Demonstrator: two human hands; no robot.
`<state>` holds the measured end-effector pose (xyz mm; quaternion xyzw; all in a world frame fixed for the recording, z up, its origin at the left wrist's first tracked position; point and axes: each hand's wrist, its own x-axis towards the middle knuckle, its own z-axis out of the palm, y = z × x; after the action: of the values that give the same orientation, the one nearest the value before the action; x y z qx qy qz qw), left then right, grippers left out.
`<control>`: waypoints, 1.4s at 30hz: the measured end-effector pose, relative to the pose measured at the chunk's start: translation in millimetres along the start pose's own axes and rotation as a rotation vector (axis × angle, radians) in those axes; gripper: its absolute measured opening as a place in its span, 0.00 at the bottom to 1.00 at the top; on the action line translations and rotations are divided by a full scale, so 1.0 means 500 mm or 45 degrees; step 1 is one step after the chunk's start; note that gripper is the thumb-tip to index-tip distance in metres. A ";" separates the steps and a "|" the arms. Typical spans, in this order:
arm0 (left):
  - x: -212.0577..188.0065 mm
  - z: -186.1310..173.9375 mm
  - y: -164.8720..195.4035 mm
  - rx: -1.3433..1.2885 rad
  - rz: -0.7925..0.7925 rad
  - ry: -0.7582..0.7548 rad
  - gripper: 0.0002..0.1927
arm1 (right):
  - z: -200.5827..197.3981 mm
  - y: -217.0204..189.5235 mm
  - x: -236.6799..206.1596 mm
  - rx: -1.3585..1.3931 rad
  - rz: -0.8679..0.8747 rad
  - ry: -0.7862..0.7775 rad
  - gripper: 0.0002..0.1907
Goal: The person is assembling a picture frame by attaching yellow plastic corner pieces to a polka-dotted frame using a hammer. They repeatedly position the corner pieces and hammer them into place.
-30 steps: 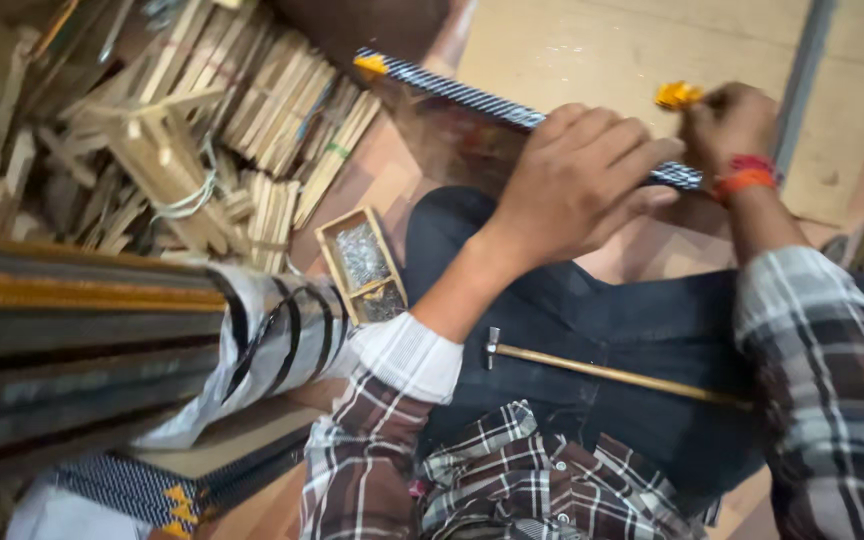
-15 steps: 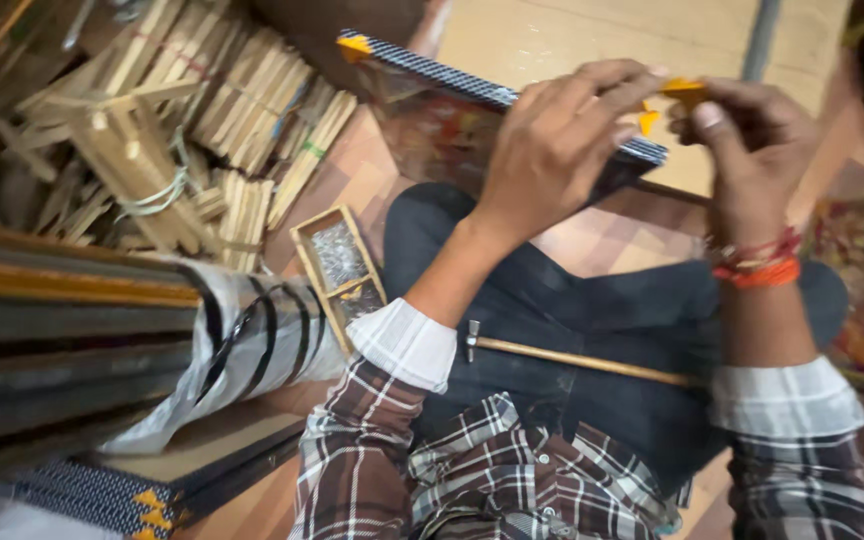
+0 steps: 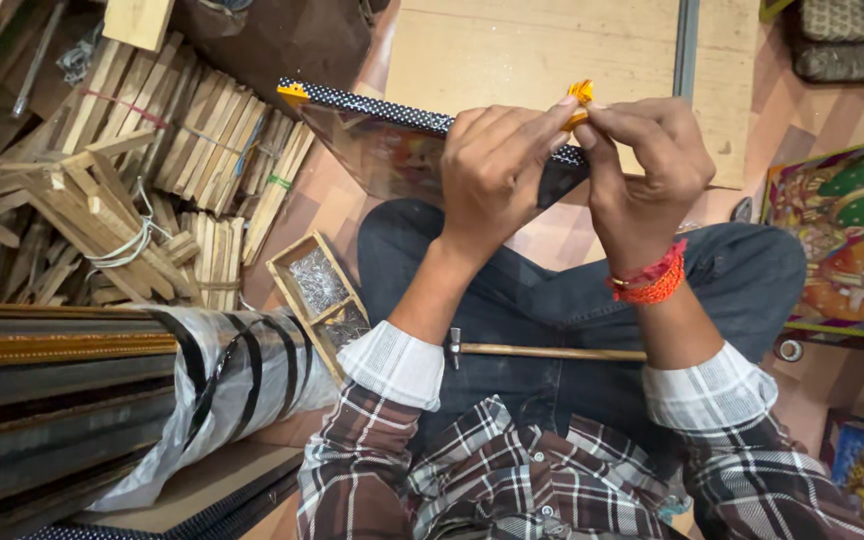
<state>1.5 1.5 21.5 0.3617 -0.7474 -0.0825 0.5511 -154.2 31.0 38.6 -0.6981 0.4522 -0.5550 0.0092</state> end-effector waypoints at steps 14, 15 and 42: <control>0.011 -0.023 -0.019 0.015 0.075 -0.140 0.18 | -0.002 -0.002 0.007 0.196 0.203 -0.024 0.13; 0.012 -0.027 -0.024 0.026 0.086 -0.173 0.18 | -0.004 -0.001 0.009 0.146 0.130 -0.067 0.12; -0.011 -0.087 -0.020 -0.053 0.035 -0.130 0.16 | -0.068 0.032 -0.015 0.365 0.373 -0.317 0.07</control>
<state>45.3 10.0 28.5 0.3351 -0.7776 -0.1089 0.5208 -190.6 42.8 37.6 -0.6796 0.4606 -0.5160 0.2442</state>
